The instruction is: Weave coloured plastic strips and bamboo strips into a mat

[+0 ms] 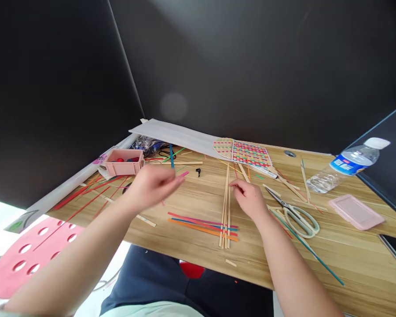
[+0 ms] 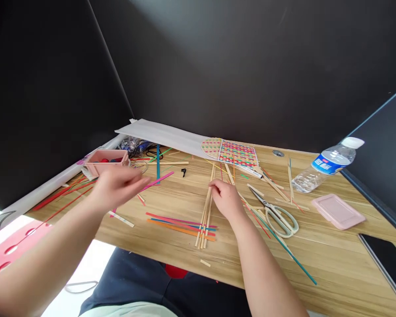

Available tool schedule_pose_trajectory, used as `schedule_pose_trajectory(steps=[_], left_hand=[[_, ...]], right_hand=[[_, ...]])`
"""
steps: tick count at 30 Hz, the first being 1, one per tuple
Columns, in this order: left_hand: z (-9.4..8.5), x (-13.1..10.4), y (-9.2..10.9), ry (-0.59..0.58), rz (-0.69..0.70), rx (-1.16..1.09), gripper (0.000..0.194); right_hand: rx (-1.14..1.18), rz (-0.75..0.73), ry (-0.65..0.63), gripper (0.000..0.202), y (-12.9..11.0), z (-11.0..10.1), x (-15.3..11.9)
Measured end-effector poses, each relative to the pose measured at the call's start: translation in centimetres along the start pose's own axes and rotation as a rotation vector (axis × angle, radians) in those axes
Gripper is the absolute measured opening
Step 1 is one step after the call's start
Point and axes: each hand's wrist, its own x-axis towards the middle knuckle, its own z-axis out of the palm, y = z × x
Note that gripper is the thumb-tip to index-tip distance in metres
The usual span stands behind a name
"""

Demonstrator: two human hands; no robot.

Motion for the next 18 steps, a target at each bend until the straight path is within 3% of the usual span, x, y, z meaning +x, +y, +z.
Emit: schedule_pose_trajectory(steps=[2,4,8,11,18], left_hand=[[2.5,4.1,-2.7,-0.083,-0.192,0.181,0.028],[5.0,6.4,-5.0,-0.175,-0.337,0.307,0.029],[8.4,6.7,-7.0,-0.322,-0.453,0.411,0.036],[9.5,6.2,-7.4,-0.346,-0.456,0.414,0.036],[10.0,6.6,-9.7,-0.312,-0.502,0.343,0.030]], right_hand=[[-0.002,0.026,-0.003,0.025,0.1,0.1,0.0],[-0.007,0.053,-0.008,0.025,0.3,0.1,0.1],[-0.020,0.098,-0.007,0.025,0.6,0.0,0.2],[-0.035,0.124,-0.001,0.026,0.6,0.0,0.4],[-0.054,0.121,-0.069,0.024,0.5,1.5,0.7]])
